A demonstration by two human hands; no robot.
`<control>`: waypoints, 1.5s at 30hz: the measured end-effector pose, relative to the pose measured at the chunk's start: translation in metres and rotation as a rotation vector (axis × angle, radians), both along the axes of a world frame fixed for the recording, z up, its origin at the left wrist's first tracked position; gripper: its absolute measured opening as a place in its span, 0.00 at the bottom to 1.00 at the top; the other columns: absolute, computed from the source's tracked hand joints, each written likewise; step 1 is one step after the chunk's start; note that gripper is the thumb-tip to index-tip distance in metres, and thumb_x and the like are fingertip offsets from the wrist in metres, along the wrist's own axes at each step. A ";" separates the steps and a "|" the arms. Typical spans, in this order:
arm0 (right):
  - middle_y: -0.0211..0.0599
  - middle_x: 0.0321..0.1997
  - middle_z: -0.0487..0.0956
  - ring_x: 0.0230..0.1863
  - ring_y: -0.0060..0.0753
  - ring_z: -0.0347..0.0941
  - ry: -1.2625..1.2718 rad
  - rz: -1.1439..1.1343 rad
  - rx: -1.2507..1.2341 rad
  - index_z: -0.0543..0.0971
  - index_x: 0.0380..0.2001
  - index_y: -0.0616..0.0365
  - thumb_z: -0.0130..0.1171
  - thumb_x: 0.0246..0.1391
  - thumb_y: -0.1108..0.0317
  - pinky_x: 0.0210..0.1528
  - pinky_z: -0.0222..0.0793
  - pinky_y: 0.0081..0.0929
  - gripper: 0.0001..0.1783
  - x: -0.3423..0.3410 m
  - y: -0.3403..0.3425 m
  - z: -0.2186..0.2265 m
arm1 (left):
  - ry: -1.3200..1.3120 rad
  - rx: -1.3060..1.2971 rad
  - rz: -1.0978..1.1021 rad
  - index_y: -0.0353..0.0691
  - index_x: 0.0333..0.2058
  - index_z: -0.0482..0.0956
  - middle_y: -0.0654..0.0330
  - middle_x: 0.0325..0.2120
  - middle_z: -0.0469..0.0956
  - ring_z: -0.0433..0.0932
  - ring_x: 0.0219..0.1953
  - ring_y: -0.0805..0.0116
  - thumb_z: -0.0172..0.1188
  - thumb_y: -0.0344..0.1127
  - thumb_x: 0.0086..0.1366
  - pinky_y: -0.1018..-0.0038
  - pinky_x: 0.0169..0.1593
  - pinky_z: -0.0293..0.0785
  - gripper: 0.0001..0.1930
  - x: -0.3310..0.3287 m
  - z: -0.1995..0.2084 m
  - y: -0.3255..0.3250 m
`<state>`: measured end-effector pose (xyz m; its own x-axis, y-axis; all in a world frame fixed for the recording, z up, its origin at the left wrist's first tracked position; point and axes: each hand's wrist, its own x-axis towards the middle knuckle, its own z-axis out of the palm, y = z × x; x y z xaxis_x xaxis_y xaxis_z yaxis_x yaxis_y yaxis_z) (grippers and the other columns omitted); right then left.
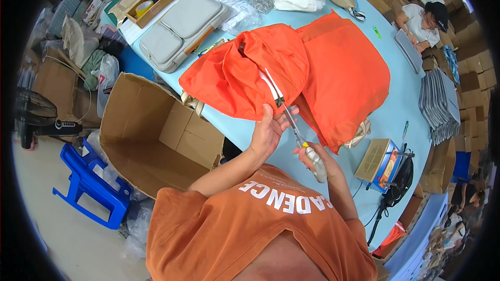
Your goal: Inspecting orange fabric bags, trimming loose threads with scissors, and turning them right-side out.
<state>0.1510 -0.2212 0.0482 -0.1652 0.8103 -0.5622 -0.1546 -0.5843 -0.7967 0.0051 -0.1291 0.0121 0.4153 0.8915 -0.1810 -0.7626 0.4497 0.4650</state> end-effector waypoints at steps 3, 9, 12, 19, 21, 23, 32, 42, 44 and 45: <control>0.21 0.14 0.64 0.16 0.11 0.57 -0.058 0.036 0.087 0.67 0.18 0.56 0.39 0.52 0.58 0.16 0.49 0.13 0.16 0.002 -0.001 -0.004 | -0.001 -0.005 -0.008 0.38 0.46 0.61 0.53 0.42 0.69 0.71 0.42 0.59 0.36 0.53 0.62 0.67 0.43 0.69 0.25 0.000 0.000 -0.001; 0.22 0.15 0.64 0.17 0.10 0.57 -0.090 -0.087 0.001 0.67 0.19 0.56 0.40 0.52 0.58 0.17 0.49 0.12 0.15 -0.009 0.003 0.010 | -0.011 -0.011 -0.018 0.37 0.45 0.61 0.52 0.41 0.69 0.72 0.42 0.57 0.36 0.53 0.62 0.67 0.42 0.69 0.24 0.000 -0.002 -0.002; 0.21 0.15 0.64 0.17 0.10 0.57 -0.077 0.014 -0.012 0.67 0.19 0.56 0.39 0.53 0.58 0.17 0.49 0.12 0.16 -0.005 0.004 0.009 | -0.025 -0.022 -0.018 0.37 0.45 0.61 0.52 0.41 0.69 0.72 0.42 0.57 0.36 0.53 0.62 0.67 0.43 0.69 0.24 0.000 -0.003 -0.002; 0.18 0.13 0.63 0.12 0.09 0.54 -0.141 0.001 0.021 0.72 0.33 0.59 0.48 0.52 0.63 0.15 0.46 0.09 0.11 -0.005 -0.001 -0.003 | -0.053 -0.033 -0.056 0.38 0.46 0.61 0.51 0.42 0.69 0.71 0.43 0.57 0.35 0.55 0.61 0.67 0.44 0.69 0.26 -0.002 -0.006 -0.002; 0.18 0.13 0.64 0.13 0.09 0.55 -0.126 -0.041 0.031 0.72 0.33 0.59 0.49 0.51 0.62 0.15 0.46 0.09 0.12 -0.008 -0.001 0.000 | -0.047 -0.024 -0.051 0.38 0.46 0.61 0.50 0.41 0.69 0.71 0.43 0.57 0.35 0.55 0.61 0.67 0.44 0.69 0.26 -0.002 -0.004 -0.001; 0.18 0.14 0.64 0.13 0.09 0.55 -0.098 -0.073 0.017 0.73 0.33 0.59 0.50 0.51 0.62 0.15 0.47 0.09 0.12 -0.010 -0.001 0.002 | -0.043 -0.016 -0.049 0.38 0.46 0.61 0.50 0.41 0.69 0.70 0.44 0.57 0.36 0.55 0.61 0.66 0.44 0.69 0.26 -0.002 -0.003 -0.001; 0.22 0.11 0.64 0.11 0.11 0.56 0.042 -0.123 -0.116 0.72 0.31 0.64 0.35 0.55 0.54 0.13 0.49 0.10 0.23 -0.005 -0.004 -0.014 | -0.055 -0.031 -0.054 0.38 0.46 0.61 0.50 0.42 0.69 0.70 0.44 0.57 0.35 0.55 0.61 0.67 0.44 0.68 0.26 -0.002 -0.003 -0.001; 0.22 0.12 0.64 0.12 0.12 0.56 -0.183 -0.043 0.043 0.68 0.19 0.56 0.44 0.50 0.60 0.13 0.49 0.12 0.13 -0.018 0.000 -0.003 | -0.039 -0.027 -0.057 0.39 0.48 0.60 0.55 0.44 0.68 0.70 0.43 0.58 0.36 0.55 0.61 0.66 0.43 0.68 0.26 -0.002 -0.004 0.000; 0.23 0.12 0.64 0.11 0.12 0.56 -0.080 -0.083 -0.007 0.68 0.19 0.56 0.44 0.50 0.61 0.13 0.49 0.13 0.12 -0.015 -0.001 -0.010 | -0.038 -0.038 -0.047 0.39 0.48 0.60 0.55 0.44 0.68 0.70 0.44 0.58 0.36 0.55 0.61 0.66 0.43 0.67 0.26 -0.004 0.001 -0.001; 0.23 0.11 0.64 0.11 0.13 0.57 0.025 -0.121 -0.056 0.68 0.19 0.57 0.44 0.50 0.62 0.13 0.49 0.13 0.12 -0.013 -0.001 -0.014 | -0.023 -0.043 -0.028 0.39 0.48 0.61 0.56 0.45 0.67 0.70 0.43 0.59 0.36 0.53 0.62 0.66 0.45 0.65 0.25 -0.007 0.005 -0.003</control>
<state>0.1377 -0.2225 0.0345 -0.0826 0.7925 -0.6043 -0.2456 -0.6038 -0.7584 -0.0017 -0.1318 0.0168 0.4442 0.8713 -0.2085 -0.7600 0.4897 0.4273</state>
